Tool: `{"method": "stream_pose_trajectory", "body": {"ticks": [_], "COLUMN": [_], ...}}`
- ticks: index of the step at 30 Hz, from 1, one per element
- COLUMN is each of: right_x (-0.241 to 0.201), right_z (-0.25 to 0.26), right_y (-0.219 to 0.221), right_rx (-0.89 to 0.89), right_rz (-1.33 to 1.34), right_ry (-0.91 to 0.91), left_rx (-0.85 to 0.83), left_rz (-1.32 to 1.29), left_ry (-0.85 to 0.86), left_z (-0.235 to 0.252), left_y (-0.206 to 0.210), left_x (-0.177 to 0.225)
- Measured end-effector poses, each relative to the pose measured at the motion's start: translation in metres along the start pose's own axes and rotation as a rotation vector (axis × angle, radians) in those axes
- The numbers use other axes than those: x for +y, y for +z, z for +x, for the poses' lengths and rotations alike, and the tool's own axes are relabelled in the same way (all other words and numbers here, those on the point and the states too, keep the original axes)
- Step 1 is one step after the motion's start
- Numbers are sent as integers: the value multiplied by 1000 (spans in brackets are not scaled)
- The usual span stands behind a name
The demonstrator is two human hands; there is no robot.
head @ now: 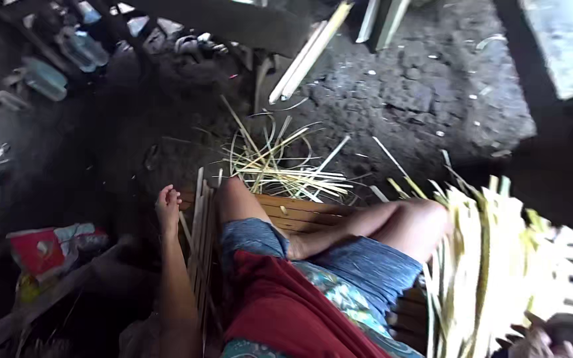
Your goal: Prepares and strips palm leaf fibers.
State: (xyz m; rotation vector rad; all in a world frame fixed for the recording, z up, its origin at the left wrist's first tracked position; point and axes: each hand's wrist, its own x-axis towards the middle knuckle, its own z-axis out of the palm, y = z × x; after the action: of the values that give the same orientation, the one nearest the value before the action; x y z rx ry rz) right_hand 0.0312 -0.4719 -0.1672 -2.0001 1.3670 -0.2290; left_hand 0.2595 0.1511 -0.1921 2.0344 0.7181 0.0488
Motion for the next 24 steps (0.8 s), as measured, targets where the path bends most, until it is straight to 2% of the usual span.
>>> {"method": "stream_pose_trajectory", "body": {"ticks": [3, 6, 10, 12, 14, 16, 18, 21, 24], "right_x": [-60, -103, -103, -103, -103, -103, -104, -117, -127], "right_z": [2, -17, -19, -17, -17, -16, -17, -26, -30], "right_y": [72, 125, 154, 153, 150, 150, 150, 147, 143], "right_rx": [-353, -560, -652, -636, -643, -650, -646, -630, -724], "right_rz": [363, 411, 232, 220, 217, 217, 217, 165, 43], "right_ry": [-50, -28, -164, -139, -98, -87, -84, -55, -126], "left_rx": [95, 89, -115, -64, 77, 201, 229, 150, -41], "left_rz": [12, 192, 409, 440, 422, 433, 471, 420, 150], "left_ry": [-158, -299, -542, -542, -456, -340, -222, -42, -17], "left_z": [23, 29, 11, 1, -7, -3, 6, 26, 39], "left_y": [-21, -18, 10, 27, 37, 35, 21, -4, 0], "left_x": [-46, -86, -94, -95, -96, -84, -58, 0, 65]}}
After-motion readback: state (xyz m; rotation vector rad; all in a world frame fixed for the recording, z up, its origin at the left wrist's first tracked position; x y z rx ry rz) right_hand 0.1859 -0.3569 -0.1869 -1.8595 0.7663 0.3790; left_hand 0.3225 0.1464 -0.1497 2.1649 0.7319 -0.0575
